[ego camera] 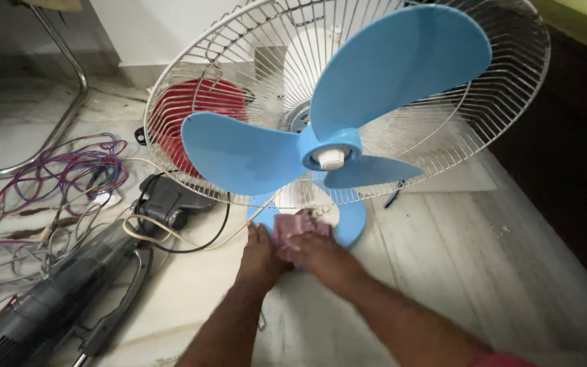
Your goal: The person assembles a table fan by attaching the front wire cage, mounting the blue fan blades onto the motor shaft, and securing them with a nut. They then wipe the fan blades and the base with a cloth.
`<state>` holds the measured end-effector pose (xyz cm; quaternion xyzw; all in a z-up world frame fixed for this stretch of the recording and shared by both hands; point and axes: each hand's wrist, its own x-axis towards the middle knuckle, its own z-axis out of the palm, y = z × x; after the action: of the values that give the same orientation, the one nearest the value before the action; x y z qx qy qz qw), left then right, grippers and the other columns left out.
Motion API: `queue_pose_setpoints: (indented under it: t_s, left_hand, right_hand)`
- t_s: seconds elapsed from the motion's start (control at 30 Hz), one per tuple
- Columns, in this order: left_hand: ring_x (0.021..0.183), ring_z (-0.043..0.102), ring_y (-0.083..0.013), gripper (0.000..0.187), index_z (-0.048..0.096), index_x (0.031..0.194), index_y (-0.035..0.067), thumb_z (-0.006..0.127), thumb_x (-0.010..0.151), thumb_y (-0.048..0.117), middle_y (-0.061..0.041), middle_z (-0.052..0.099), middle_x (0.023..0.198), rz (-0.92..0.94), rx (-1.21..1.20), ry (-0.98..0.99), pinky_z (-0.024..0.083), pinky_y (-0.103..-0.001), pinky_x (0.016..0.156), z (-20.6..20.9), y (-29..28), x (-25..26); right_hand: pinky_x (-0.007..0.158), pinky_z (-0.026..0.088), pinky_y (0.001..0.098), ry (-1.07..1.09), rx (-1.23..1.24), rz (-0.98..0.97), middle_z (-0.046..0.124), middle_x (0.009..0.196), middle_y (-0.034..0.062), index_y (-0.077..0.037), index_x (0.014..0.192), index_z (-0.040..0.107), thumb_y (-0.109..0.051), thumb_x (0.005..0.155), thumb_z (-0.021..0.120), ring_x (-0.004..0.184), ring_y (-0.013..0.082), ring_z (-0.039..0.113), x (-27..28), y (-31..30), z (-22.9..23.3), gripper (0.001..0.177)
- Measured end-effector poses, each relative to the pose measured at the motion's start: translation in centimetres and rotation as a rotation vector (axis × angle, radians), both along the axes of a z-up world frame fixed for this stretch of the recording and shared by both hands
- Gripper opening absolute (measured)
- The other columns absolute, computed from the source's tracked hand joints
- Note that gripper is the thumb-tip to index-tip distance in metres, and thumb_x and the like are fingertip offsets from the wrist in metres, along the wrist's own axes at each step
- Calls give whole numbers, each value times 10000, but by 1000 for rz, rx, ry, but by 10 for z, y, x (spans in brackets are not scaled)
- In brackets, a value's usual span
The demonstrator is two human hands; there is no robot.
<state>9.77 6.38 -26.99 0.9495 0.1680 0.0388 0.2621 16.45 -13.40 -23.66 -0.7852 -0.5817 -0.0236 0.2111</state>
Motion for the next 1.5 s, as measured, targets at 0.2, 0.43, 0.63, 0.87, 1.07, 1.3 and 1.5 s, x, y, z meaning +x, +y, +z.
queue_pose_setpoints:
  t_s: [0.2,0.43,0.63,0.87,1.07,1.3,1.5]
  left_hand:
    - [1438,353,-479,1372,122,1519,-127,973,615,457,-389,70,1600,-2,-93,5,391,-402,1155,33,-6,-5]
    - [1500,240,-455,1355,187,1527,-62,974,587,516,-364,121,1603,28,-38,-4,339,-438,1195,50,-13,-7]
    - [1542,90,-434,1313,122,1603,89,917,668,557,-187,65,1694,146,7,183,267,-567,1205,77,-61,-4]
    - [1589,6,-357,1254,58,1629,124,798,768,656,-139,1,1714,102,79,268,191,-622,1219,84,-59,-15]
    - [1584,2,-366,1201,45,1630,166,762,804,661,-143,-37,1718,115,127,282,198,-630,1202,78,-65,-15]
    - [1572,78,-392,1133,2,1651,340,700,828,687,-138,-1,1721,72,198,349,222,-657,1193,93,-65,-19]
    - [1576,50,-390,1075,32,1629,356,676,844,711,-122,-8,1719,38,234,358,175,-699,1186,91,-56,-21]
  right_hand:
    - [1157,396,349,690,-47,-530,614,1435,14,-234,1327,613,-200,1050,494,1328,192,564,42,-47,30,304]
    - [1145,393,329,-466,-91,-458,564,1478,57,-169,1397,597,-79,850,544,1369,211,509,69,-28,-35,557]
    - [1134,376,443,564,219,-353,537,1493,113,-160,1424,584,-163,818,615,1392,286,475,22,4,4,608]
    - [1154,426,420,498,234,-237,645,1457,94,-202,1353,677,-114,990,552,1344,282,620,49,-21,11,394]
    - [1068,440,397,123,44,-472,532,1485,96,-207,1407,573,178,757,504,1372,300,502,64,-58,-5,758]
    - [1178,320,496,-148,-83,-224,467,1542,57,-250,1415,560,157,717,551,1461,291,389,21,-19,6,808]
    - [1108,338,510,34,-78,-294,448,1580,34,-334,1431,581,-103,916,496,1416,340,384,22,-15,45,571]
